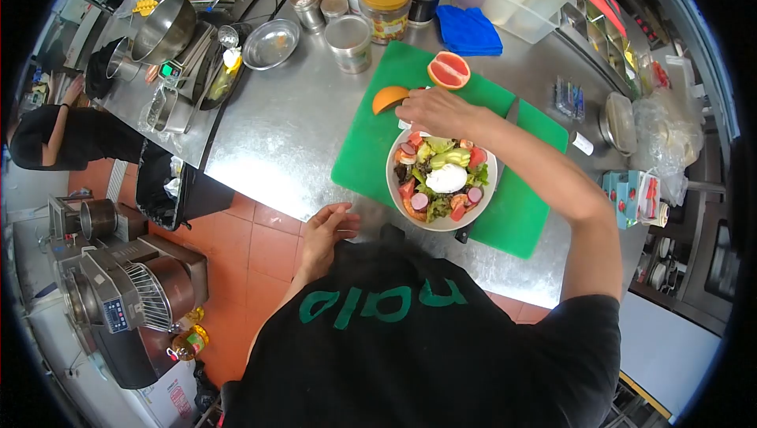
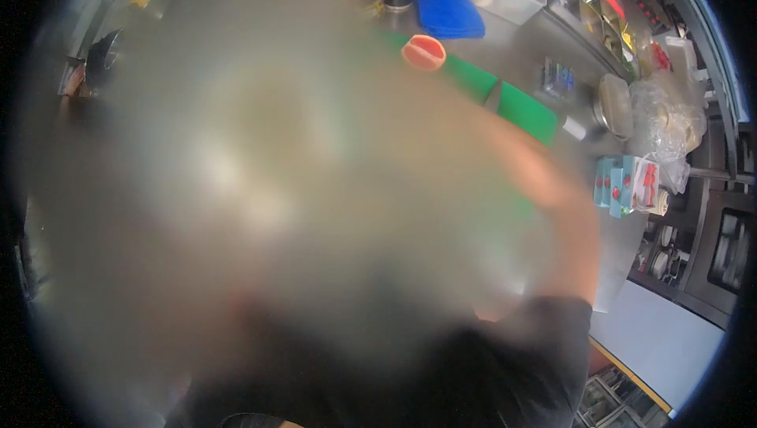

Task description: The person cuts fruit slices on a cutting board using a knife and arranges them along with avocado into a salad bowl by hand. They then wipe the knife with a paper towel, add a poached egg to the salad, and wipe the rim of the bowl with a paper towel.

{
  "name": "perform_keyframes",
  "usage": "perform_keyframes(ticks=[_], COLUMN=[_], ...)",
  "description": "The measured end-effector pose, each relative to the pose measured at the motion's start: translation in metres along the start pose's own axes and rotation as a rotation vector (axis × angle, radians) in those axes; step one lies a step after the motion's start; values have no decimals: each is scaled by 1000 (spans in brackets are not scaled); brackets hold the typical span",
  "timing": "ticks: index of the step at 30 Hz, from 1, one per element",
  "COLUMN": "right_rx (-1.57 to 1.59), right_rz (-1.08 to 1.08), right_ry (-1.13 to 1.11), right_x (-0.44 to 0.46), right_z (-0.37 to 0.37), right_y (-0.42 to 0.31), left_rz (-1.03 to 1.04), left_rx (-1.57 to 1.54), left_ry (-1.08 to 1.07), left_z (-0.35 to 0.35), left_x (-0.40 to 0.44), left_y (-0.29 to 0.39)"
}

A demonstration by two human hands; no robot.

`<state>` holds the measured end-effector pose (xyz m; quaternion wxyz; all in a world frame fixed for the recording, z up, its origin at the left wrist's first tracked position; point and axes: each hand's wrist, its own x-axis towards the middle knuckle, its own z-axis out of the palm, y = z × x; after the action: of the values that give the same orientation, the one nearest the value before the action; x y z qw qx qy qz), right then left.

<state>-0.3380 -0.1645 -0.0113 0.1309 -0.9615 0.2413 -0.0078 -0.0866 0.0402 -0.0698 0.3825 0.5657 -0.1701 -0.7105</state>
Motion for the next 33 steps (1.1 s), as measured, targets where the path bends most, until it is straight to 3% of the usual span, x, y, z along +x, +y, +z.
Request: perform_keyframes(ticks=[2,9,21,27,30,32,33], right_rx=[98,227,-78,-149,-165,-70,-33], right_rz=[80,14,22,121,246,428,456], right_ry=[16,21,-126,-111,-104,-237,-172], right_x=[1,-4,4,-5,-14,-20,-26], right_z=[-1,-3,11,13,9,1,0], right_y=[0,7,4,5,12,14,15], left_rz=[-7,-20,-47,-66,-60,-65,-65], left_rx=[-2,-2,20,33,30,36,41], left_ry=[7,12,-5,-16,-32,-34,-31], left_z=[2,5,3,6,7,8,8], left_x=[-1,1,8,9,9,8,8], left_y=[1,2,0,0,-1,0,0])
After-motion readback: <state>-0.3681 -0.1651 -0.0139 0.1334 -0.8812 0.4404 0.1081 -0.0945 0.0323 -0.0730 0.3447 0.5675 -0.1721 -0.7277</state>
